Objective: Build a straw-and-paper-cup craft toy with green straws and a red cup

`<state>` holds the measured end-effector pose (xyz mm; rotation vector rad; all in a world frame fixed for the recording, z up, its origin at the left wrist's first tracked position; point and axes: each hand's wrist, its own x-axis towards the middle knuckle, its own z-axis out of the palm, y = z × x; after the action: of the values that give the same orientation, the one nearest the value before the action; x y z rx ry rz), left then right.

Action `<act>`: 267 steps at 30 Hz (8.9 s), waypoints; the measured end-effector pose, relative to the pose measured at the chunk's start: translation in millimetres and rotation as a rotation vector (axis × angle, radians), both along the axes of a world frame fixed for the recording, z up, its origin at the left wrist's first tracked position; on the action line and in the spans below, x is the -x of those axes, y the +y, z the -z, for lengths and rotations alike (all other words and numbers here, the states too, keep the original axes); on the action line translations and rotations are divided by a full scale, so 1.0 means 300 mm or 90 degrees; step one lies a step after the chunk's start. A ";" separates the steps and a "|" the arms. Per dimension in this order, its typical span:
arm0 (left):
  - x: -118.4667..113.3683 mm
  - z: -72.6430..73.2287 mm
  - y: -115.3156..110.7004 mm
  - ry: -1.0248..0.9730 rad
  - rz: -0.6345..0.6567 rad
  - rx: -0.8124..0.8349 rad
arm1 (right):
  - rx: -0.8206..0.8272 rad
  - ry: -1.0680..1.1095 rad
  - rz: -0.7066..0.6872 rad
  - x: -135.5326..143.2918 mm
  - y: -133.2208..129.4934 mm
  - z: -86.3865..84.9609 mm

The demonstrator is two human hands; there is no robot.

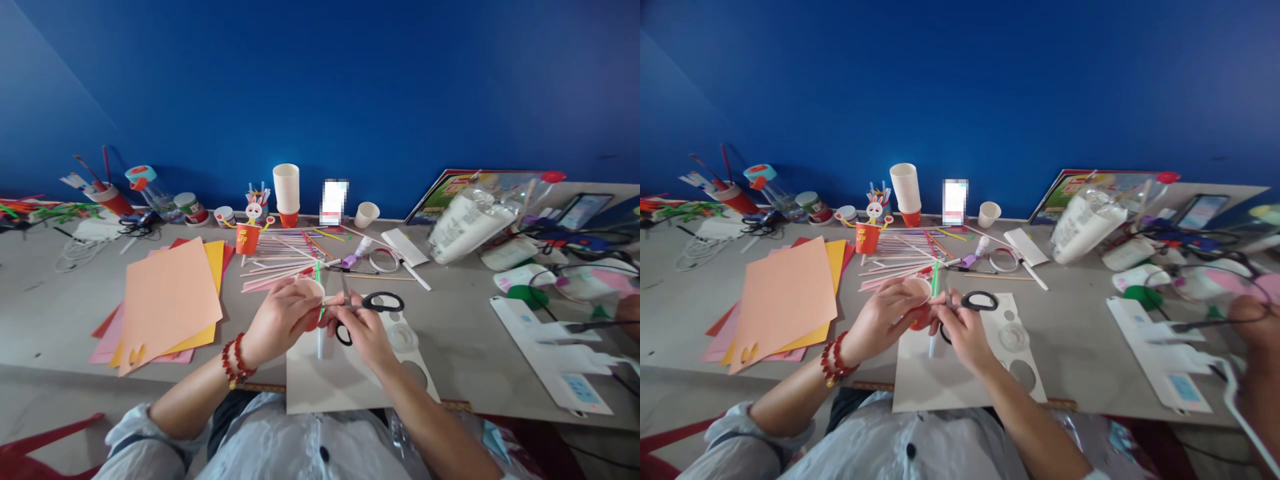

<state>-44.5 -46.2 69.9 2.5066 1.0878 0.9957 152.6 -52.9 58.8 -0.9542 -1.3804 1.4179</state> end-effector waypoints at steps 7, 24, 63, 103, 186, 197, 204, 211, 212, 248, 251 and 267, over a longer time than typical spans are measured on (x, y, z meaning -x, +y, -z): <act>-0.007 0.068 -0.007 -0.024 -0.040 -0.105 | 0.116 0.134 0.089 0.054 -0.021 0.021; -0.026 0.088 -0.034 -0.324 -0.066 0.175 | -0.444 -0.283 0.048 0.015 -0.014 -0.022; -0.102 0.184 -0.037 -0.725 -0.121 0.362 | -0.053 0.021 0.123 0.096 -0.039 -0.007; 0.051 -0.021 0.041 -0.153 0.131 0.366 | -0.268 -0.308 -0.173 -0.041 0.055 -0.078; -0.070 0.136 -0.032 -0.297 -0.183 -0.145 | 0.079 0.174 0.160 0.144 -0.053 -0.002; -0.085 0.098 -0.049 -0.772 -0.072 0.409 | -0.238 -0.098 0.142 0.101 -0.044 0.024; -0.100 0.066 -0.039 -0.893 -0.002 0.555 | -0.163 0.013 0.157 0.107 -0.024 0.016; -0.107 0.115 -0.036 -0.897 -0.015 0.537 | 0.065 0.203 0.167 0.129 -0.011 -0.027; -0.109 0.121 -0.035 -0.887 -0.017 0.539 | 0.077 0.215 0.172 0.129 -0.011 -0.030; 0.060 -0.115 0.089 -0.075 0.069 0.320 | -0.423 -0.322 -0.056 -0.010 0.056 -0.085; 0.042 -0.100 0.062 -0.067 0.018 0.221 | -0.381 -0.305 -0.015 0.010 0.044 -0.065; -0.025 0.075 -0.006 -0.156 -0.081 -0.120 | 0.163 0.210 0.162 0.121 -0.015 -0.074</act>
<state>-37.1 -47.9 47.3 2.3935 1.1353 1.4607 116.2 -57.4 80.9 -0.9674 -0.8190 1.4973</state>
